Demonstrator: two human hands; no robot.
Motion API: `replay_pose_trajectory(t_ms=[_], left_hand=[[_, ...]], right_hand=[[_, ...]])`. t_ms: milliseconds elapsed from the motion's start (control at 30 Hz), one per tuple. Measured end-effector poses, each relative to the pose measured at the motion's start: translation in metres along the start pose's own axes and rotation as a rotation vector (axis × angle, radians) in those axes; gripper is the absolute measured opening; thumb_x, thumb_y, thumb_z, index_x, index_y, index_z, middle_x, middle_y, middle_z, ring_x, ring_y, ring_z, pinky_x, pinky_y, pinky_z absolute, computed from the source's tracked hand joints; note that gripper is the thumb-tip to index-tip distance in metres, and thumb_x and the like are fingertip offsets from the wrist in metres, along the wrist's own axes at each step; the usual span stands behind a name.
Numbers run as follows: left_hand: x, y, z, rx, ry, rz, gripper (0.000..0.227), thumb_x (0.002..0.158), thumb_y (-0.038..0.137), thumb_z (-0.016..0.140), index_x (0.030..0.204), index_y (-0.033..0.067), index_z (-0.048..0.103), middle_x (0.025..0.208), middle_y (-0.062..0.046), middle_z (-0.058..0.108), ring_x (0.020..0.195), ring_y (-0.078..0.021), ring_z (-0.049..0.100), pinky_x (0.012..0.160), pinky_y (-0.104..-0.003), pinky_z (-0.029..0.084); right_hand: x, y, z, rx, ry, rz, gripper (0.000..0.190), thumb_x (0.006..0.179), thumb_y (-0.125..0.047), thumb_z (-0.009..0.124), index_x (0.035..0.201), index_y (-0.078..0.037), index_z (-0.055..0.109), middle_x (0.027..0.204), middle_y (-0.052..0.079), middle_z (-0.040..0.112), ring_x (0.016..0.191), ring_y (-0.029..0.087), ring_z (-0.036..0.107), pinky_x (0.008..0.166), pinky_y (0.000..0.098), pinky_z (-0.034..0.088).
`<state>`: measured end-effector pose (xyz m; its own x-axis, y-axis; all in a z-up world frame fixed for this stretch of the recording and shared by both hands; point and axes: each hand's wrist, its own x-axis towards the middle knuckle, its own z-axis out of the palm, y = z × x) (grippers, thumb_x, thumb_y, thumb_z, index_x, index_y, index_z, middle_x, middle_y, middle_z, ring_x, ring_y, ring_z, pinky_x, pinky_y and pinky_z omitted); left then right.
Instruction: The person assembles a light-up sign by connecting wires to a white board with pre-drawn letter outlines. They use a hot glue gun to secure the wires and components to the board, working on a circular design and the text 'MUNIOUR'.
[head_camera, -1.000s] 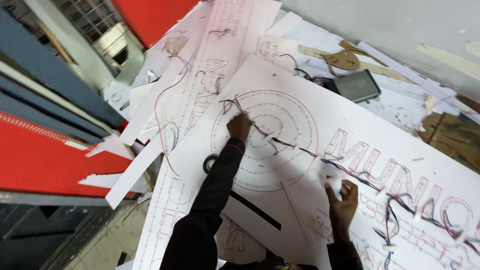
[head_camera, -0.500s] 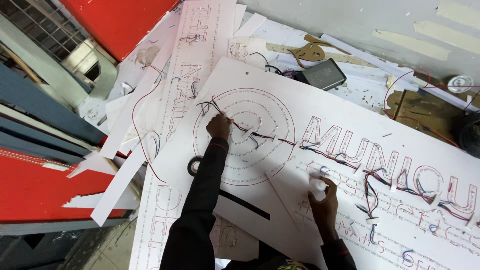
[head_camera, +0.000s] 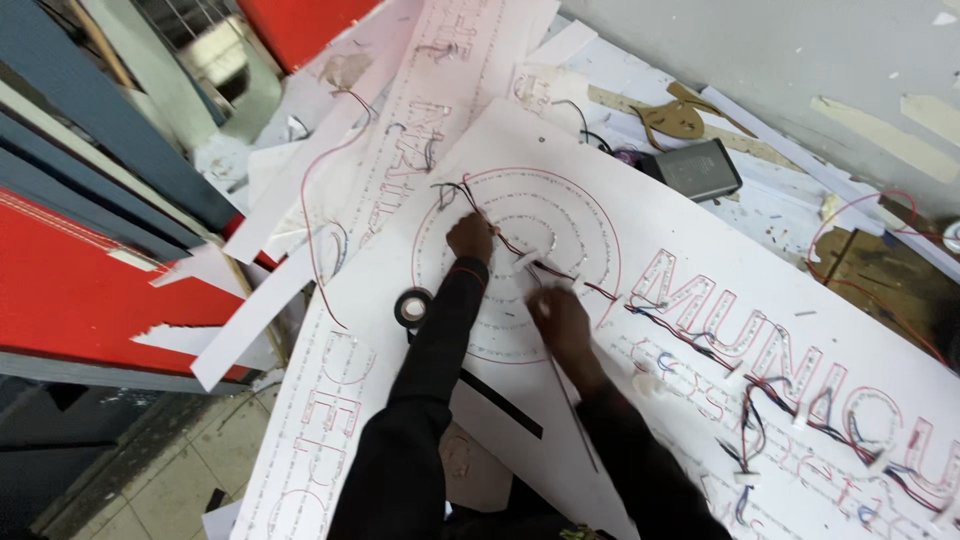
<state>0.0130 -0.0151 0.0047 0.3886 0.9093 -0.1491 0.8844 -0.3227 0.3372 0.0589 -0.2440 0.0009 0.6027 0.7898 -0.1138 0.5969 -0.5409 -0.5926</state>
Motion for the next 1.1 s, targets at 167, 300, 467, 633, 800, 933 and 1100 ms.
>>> replay_pose_trajectory(t_ms=[167, 300, 467, 633, 800, 933, 1100], left_hand=[[-0.015, 0.008, -0.019, -0.024, -0.001, -0.011, 0.041, 0.104, 0.045, 0.078, 0.123, 0.0095, 0.081, 0.121, -0.016, 0.084, 0.123, -0.0437, 0.08, 0.104, -0.06, 0.062], [-0.018, 0.01, -0.022, -0.047, -0.018, -0.015, 0.034, 0.107, 0.04, 0.076, 0.122, 0.0096, 0.082, 0.119, -0.016, 0.085, 0.122, -0.0431, 0.081, 0.104, -0.059, 0.062], [-0.019, 0.006, -0.02, -0.048, -0.015, 0.003, 0.034, 0.107, 0.041, 0.074, 0.12, 0.0097, 0.081, 0.117, -0.016, 0.084, 0.119, -0.0429, 0.081, 0.102, -0.059, 0.063], [-0.01, 0.001, -0.024, -0.034, 0.0, 0.003, 0.037, 0.102, 0.043, 0.081, 0.117, 0.0098, 0.081, 0.112, -0.016, 0.084, 0.114, -0.0434, 0.083, 0.098, -0.06, 0.064], [-0.008, 0.0, -0.021, -0.098, -0.018, 0.019, 0.033, 0.1, 0.04, 0.082, 0.113, 0.0092, 0.082, 0.109, -0.016, 0.085, 0.113, -0.0446, 0.083, 0.096, -0.062, 0.064], [-0.01, -0.002, -0.024, -0.087, -0.018, 0.02, 0.039, 0.102, 0.044, 0.079, 0.117, 0.007, 0.08, 0.112, -0.016, 0.084, 0.115, -0.0443, 0.082, 0.097, -0.063, 0.064], [-0.01, -0.004, -0.025, -0.171, -0.011, 0.027, 0.037, 0.1, 0.042, 0.084, 0.11, 0.0069, 0.083, 0.106, -0.019, 0.084, 0.111, -0.0467, 0.082, 0.096, -0.064, 0.064]], right_hand=[[0.086, -0.057, 0.003, -0.149, 0.158, -0.195, 0.023, 0.11, -0.028, 0.071, 0.103, -0.009, 0.08, 0.103, 0.013, 0.076, 0.111, 0.033, 0.076, 0.095, 0.0441, 0.065], [0.115, -0.065, 0.012, -0.355, 0.089, -0.232, 0.021, 0.104, -0.024, 0.076, 0.091, -0.008, 0.074, 0.09, 0.009, 0.069, 0.102, 0.027, 0.076, 0.086, 0.0358, 0.068], [0.123, -0.063, 0.017, -0.426, -0.002, -0.168, 0.023, 0.104, -0.024, 0.078, 0.087, -0.009, 0.074, 0.084, 0.009, 0.067, 0.091, 0.025, 0.075, 0.08, 0.0359, 0.07], [0.134, -0.074, 0.018, -0.332, 0.004, -0.132, 0.023, 0.097, -0.021, 0.082, 0.08, -0.005, 0.077, 0.075, 0.015, 0.071, 0.08, 0.032, 0.08, 0.069, 0.0432, 0.07], [0.12, -0.078, 0.026, -0.423, 0.053, -0.12, 0.018, 0.097, -0.015, 0.084, 0.082, -0.007, 0.078, 0.076, 0.012, 0.073, 0.077, 0.024, 0.08, 0.066, 0.0331, 0.066], [0.119, -0.08, 0.029, -0.478, 0.027, -0.116, 0.012, 0.101, -0.015, 0.081, 0.097, -0.004, 0.079, 0.086, 0.013, 0.078, 0.087, 0.026, 0.081, 0.073, 0.0372, 0.07], [0.118, -0.081, 0.027, -0.393, 0.048, -0.052, 0.007, 0.1, -0.011, 0.08, 0.099, -0.004, 0.079, 0.089, 0.013, 0.079, 0.091, 0.028, 0.083, 0.077, 0.0385, 0.071]])
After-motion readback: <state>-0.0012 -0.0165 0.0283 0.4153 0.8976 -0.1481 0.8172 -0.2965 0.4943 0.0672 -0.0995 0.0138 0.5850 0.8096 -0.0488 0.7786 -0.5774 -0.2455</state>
